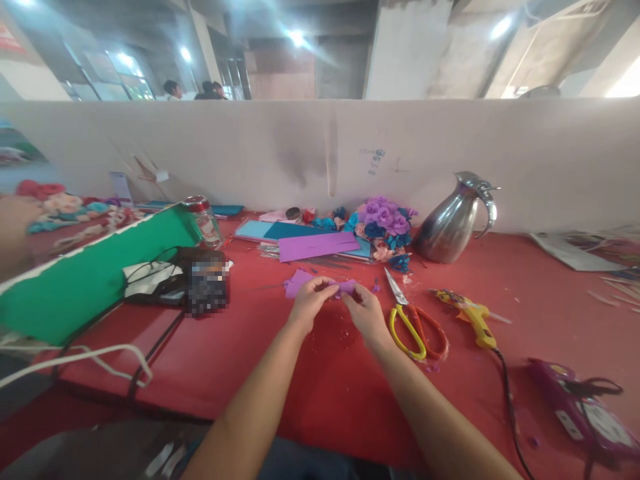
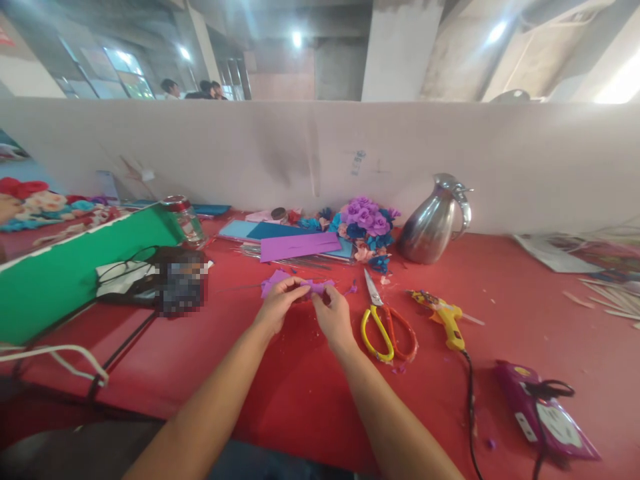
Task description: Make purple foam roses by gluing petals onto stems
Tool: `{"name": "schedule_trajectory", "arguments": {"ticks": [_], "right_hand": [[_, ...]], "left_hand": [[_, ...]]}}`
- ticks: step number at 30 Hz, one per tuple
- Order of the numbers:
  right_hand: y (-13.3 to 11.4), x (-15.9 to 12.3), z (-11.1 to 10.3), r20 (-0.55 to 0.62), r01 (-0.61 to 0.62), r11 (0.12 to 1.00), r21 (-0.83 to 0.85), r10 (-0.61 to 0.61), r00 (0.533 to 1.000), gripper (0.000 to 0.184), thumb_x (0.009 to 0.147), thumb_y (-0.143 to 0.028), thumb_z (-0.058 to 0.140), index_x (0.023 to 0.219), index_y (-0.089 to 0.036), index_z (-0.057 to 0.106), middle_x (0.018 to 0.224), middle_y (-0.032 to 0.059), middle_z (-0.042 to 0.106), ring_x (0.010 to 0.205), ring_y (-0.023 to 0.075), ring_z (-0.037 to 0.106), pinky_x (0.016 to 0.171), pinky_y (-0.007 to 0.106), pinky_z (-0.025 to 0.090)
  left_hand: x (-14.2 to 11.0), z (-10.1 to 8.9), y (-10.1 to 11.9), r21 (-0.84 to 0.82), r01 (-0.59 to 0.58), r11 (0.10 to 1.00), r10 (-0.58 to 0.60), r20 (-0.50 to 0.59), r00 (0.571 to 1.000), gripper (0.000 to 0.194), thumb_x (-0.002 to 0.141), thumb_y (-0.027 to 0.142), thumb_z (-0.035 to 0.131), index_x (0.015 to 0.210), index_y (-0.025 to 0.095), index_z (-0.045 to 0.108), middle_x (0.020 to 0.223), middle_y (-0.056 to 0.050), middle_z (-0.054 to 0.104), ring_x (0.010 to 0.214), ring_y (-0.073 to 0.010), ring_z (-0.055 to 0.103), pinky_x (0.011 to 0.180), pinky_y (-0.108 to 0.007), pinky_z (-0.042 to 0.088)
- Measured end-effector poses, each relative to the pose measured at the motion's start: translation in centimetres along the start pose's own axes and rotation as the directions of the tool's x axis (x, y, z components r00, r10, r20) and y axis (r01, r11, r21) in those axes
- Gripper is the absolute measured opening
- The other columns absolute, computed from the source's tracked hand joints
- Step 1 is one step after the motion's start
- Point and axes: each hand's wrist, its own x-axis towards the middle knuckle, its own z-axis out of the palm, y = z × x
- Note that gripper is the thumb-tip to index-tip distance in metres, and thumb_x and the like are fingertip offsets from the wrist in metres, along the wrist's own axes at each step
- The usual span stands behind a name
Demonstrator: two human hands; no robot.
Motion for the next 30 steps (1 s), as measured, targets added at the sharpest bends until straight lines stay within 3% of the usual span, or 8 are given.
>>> {"name": "schedule_trajectory", "arguments": {"ticks": [4,11,15,19,23,27,30], "right_hand": [[-0.2,0.1,-0.2,-0.056,-0.032,0.998,0.057,0.035,0.998,0.025,0.074,-0.042,0.059,0.078,-0.018,0.064,0.066,-0.0006,0.061,0.06,0.0138,0.05,0.057,0.025,0.039],[-0.7,-0.2,-0.4,-0.118,-0.016,1.0,-0.024,0.013,0.993,0.025,0.075,-0.043,0.059,0.076,-0.018,0.061,0.059,-0.0029,0.052,0.054,0.0119,0.041,0.052,0.024,0.033],[-1.1,-0.3,-0.7,-0.184,-0.005,1.0,-0.023,0.0,0.983,0.024,0.075,-0.043,0.057,0.069,-0.02,0.055,0.055,-0.0055,0.044,0.052,0.011,0.037,0.051,0.024,0.031],[-1.1,-0.1,-1.0,-0.222,-0.021,0.998,0.055,0.032,0.975,0.027,0.074,-0.045,0.059,0.071,-0.019,0.056,0.054,-0.0064,0.041,0.05,0.0103,0.034,0.048,0.024,0.028],[-0.8,0.3,-1.2,-0.311,0.006,0.988,0.153,0.042,0.95,0.029,0.075,-0.047,0.06,0.072,-0.019,0.055,0.054,-0.0077,0.041,0.05,0.0089,0.033,0.048,0.023,0.027],[-0.7,0.7,-1.3,-0.393,0.029,0.957,0.29,0.092,0.915,0.03,0.072,-0.047,0.063,0.074,-0.019,0.052,0.057,-0.0077,0.045,0.049,0.0077,0.036,0.049,0.021,0.029],[-0.4,1.1,-1.4,-0.405,0.02,0.945,0.327,0.121,0.906,0.029,0.071,-0.046,0.062,0.072,-0.019,0.049,0.058,-0.0071,0.046,0.049,0.0076,0.036,0.048,0.021,0.028]], "left_hand": [[-0.2,0.1,0.0,0.04,0.01,0.999,-0.012,0.039,0.999,0.022,0.062,0.037,0.074,0.068,0.017,0.068,0.064,0.0,0.063,0.062,-0.012,0.052,0.065,-0.025,0.039],[-0.4,0.1,0.2,0.09,-0.055,0.994,0.047,0.083,0.995,0.023,0.066,0.039,0.072,0.065,0.017,0.067,0.06,0.0,0.06,0.061,-0.0127,0.051,0.067,-0.027,0.039],[0.0,-0.3,-0.3,0.152,-0.087,0.985,0.096,-0.054,0.994,0.013,0.069,0.03,0.067,0.064,0.018,0.065,0.06,0.0,0.061,0.061,-0.0139,0.053,0.066,-0.027,0.04],[0.8,-1.4,-1.0,0.331,-0.121,0.936,0.192,-0.19,0.963,0.011,0.073,0.019,0.057,0.065,0.019,0.065,0.062,0.0,0.062,0.064,-0.015,0.055,0.067,-0.027,0.041],[1.4,-2.6,-0.3,0.646,-0.048,0.762,0.182,-0.142,0.973,0.017,0.075,0.009,0.055,0.074,0.019,0.07,0.08,-0.003,0.071,0.077,-0.0165,0.062,0.075,-0.027,0.044],[1.8,-2.5,1.2,0.913,-0.024,0.408,0.174,-0.052,0.983,0.024,0.077,0.007,0.054,0.074,0.021,0.073,0.086,-0.006,0.07,0.09,-0.0202,0.06,0.077,-0.029,0.043],[2.6,-1.8,1.5,0.985,-0.007,0.172,0.181,-0.024,0.983,0.028,0.083,0.01,0.05,0.085,0.021,0.075,0.096,-0.009,0.068,0.1,-0.0241,0.055,0.079,-0.031,0.043]]}}
